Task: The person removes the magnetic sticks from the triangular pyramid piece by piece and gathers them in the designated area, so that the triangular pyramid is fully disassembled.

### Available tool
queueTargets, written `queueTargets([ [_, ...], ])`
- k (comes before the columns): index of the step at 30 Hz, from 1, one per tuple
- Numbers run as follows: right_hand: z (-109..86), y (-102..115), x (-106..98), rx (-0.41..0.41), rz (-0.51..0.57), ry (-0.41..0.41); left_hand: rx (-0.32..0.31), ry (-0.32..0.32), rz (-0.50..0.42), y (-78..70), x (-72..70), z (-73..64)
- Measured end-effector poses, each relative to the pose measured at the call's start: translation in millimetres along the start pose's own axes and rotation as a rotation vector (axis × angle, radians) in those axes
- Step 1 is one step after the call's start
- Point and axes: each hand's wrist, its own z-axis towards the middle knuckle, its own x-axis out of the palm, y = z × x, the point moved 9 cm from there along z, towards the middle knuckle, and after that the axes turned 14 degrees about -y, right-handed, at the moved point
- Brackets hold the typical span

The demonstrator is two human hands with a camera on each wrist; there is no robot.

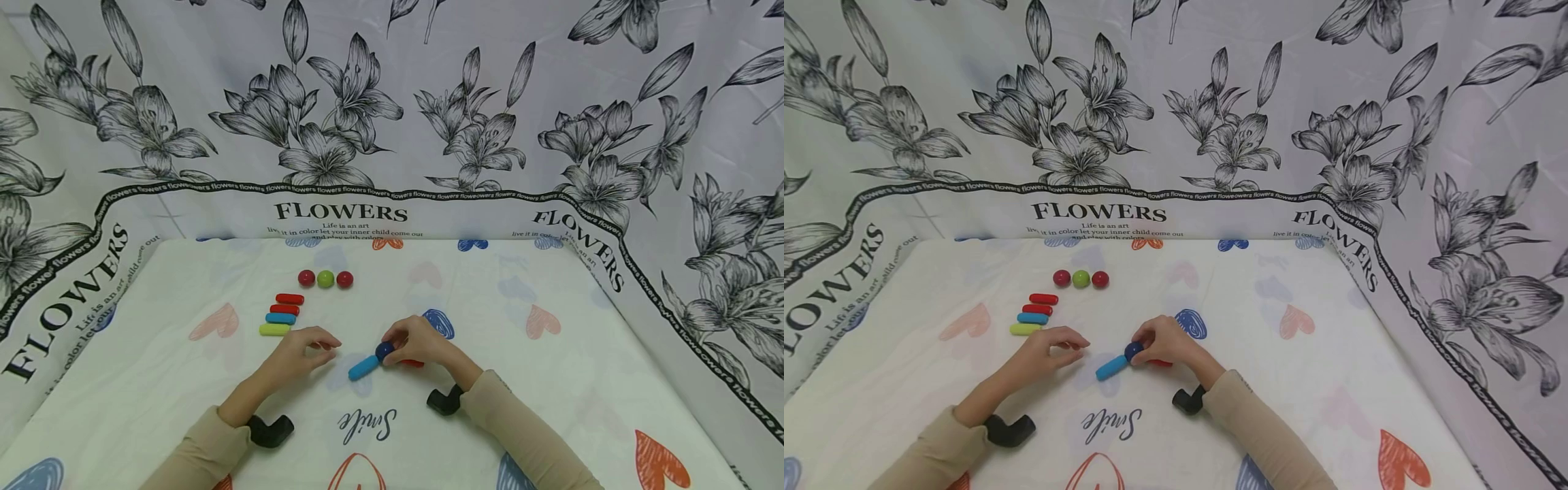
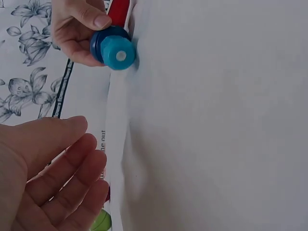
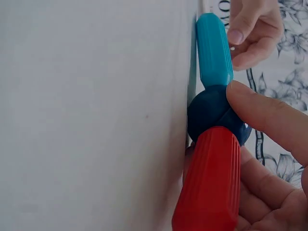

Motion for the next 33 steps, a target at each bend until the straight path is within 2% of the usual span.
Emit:
queueTargets([
  [5, -0.2, -1, 2, 0.039, 0.001, -0.015, -0.023, 0.045, -0.025, -2.6, 10.7, -3.1],
  [12, 0.2, -2, 6, 0.039, -0.002, -0.022, -0.041, 0.104, -0.068, -8.8, 26.0, -5.2],
  [19, 0.7, -5, 6, 0.087, 0.014, -0.032, -0.024, 0.159, -0.089, -18.7, 37.9, -2.4],
  [26, 2.7, -12, 9, 0.128, 0.029, -0.027, -0.009, 0.175, -0.038, -22.1, 43.7, -1.2],
  [33, 3.3, -10, 8, 0.130, 0.040, -0.006, -0.023, 0.173, -0.049, -22.0, 45.9, 0.2],
])
